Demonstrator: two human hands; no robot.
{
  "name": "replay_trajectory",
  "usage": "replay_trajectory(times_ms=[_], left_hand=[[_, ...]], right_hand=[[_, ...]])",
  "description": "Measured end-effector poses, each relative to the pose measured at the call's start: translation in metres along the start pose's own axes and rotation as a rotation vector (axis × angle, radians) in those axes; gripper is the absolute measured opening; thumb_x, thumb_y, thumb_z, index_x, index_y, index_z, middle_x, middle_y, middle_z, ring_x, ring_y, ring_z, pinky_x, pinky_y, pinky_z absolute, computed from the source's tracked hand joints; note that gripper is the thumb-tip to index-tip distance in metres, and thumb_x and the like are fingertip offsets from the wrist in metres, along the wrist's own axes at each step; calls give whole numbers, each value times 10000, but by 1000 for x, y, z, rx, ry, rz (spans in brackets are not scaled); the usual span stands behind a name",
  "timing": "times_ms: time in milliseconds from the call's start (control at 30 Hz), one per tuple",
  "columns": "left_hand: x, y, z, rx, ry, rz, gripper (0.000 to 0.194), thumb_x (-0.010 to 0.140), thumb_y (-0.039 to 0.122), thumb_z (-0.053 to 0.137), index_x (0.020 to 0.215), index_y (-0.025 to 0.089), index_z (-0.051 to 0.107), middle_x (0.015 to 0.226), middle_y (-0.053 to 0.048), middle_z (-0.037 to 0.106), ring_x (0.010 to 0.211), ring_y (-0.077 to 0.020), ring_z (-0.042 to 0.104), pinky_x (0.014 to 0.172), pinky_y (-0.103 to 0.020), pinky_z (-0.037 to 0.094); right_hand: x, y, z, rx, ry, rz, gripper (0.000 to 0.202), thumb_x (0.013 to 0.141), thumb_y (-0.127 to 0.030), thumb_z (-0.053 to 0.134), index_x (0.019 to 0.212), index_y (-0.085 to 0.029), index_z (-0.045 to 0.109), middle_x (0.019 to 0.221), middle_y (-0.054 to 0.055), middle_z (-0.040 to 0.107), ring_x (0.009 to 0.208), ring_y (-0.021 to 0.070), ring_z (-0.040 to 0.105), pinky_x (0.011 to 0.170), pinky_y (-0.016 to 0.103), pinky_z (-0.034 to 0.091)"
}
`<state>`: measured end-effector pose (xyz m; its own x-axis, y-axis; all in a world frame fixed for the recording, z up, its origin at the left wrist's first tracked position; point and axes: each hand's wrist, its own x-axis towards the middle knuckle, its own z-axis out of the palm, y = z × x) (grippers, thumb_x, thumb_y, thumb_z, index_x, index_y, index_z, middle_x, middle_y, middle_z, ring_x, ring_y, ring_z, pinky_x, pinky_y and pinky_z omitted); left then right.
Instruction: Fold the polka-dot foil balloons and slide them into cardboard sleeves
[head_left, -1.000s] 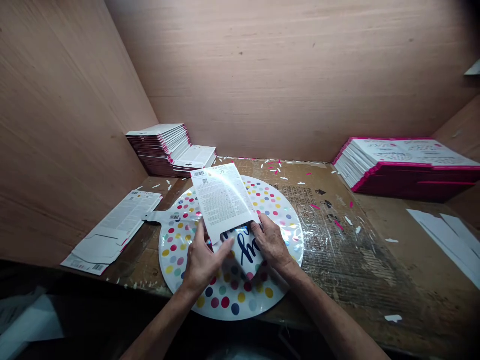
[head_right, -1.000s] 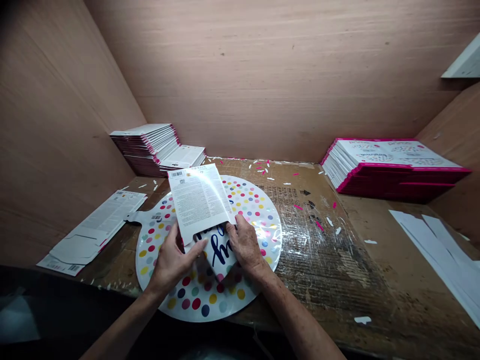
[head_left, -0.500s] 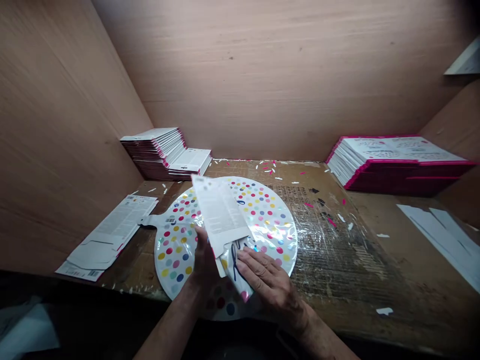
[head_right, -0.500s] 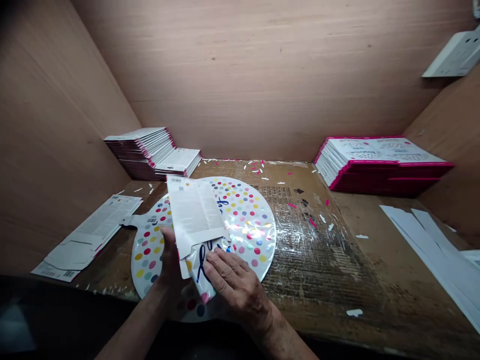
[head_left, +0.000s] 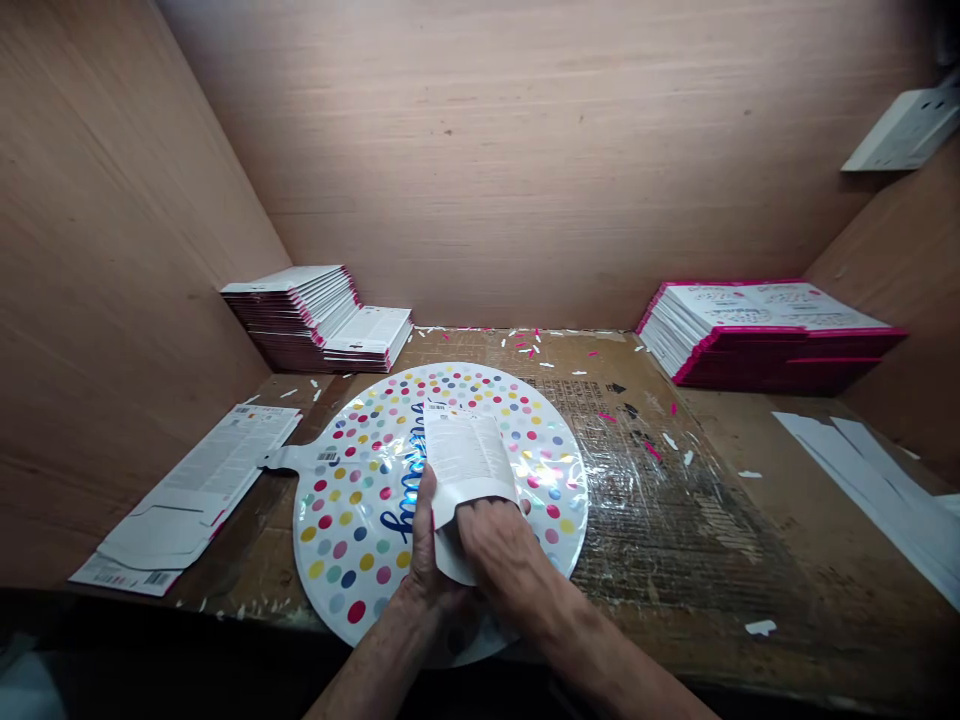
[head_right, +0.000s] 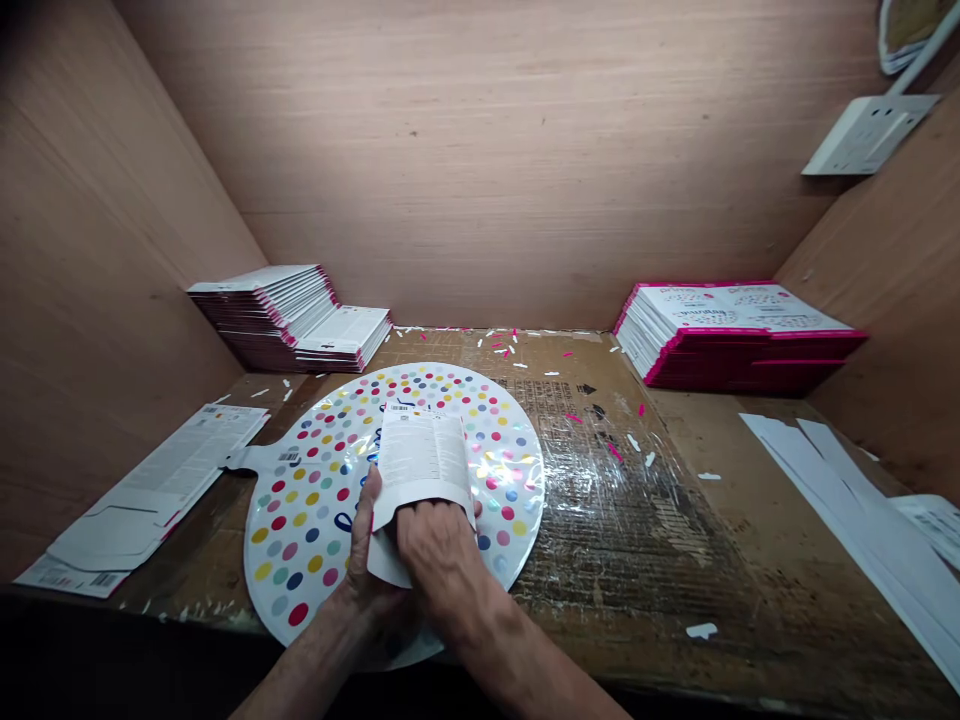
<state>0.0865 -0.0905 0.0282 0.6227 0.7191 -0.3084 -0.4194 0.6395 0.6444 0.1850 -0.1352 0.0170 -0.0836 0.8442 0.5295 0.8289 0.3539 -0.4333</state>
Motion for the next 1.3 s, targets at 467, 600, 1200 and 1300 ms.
replay_trajectory(times_ms=[467, 600, 1200, 1300], left_hand=[[30, -2, -19, 1919, -248, 784, 328, 968, 288, 423, 1217, 196, 616, 1319, -79, 613, 1314, -283, 464, 1092, -474, 387], [27, -14, -18, 1963, -258, 684, 349, 963, 341, 450, 1245, 197, 597, 1372, -100, 569, 1359, -333, 398, 1098, -565, 344], [23, -15, -9, 2090, -266, 665, 388, 954, 390, 473, 1274, 185, 557, 1389, -106, 548, 1357, -342, 392, 1084, -571, 343], [26, -16, -8, 2082, -277, 686, 394, 947, 402, 489, 1271, 187, 553, 1390, -114, 548, 1350, -349, 406, 1073, -596, 355]], right_hand=[[-79, 31, -54, -188, 114, -190, 179, 917, -96, 547, 1048, -135, 663, 903, 82, 695, 816, 173, 631, 764, 302, 488], [-82, 49, -62, -268, -1, -137, 143, 958, -174, 526, 961, -173, 669, 871, 57, 675, 782, 172, 579, 745, 306, 441], [-99, 44, -89, -359, -403, -292, 341, 983, -417, 485, 728, -193, 514, 629, -12, 559, 504, 142, 490, 504, 298, 319], [-121, 42, -105, -244, -224, -249, 391, 986, -469, 448, 739, -185, 555, 627, 5, 593, 545, 143, 553, 536, 288, 383]])
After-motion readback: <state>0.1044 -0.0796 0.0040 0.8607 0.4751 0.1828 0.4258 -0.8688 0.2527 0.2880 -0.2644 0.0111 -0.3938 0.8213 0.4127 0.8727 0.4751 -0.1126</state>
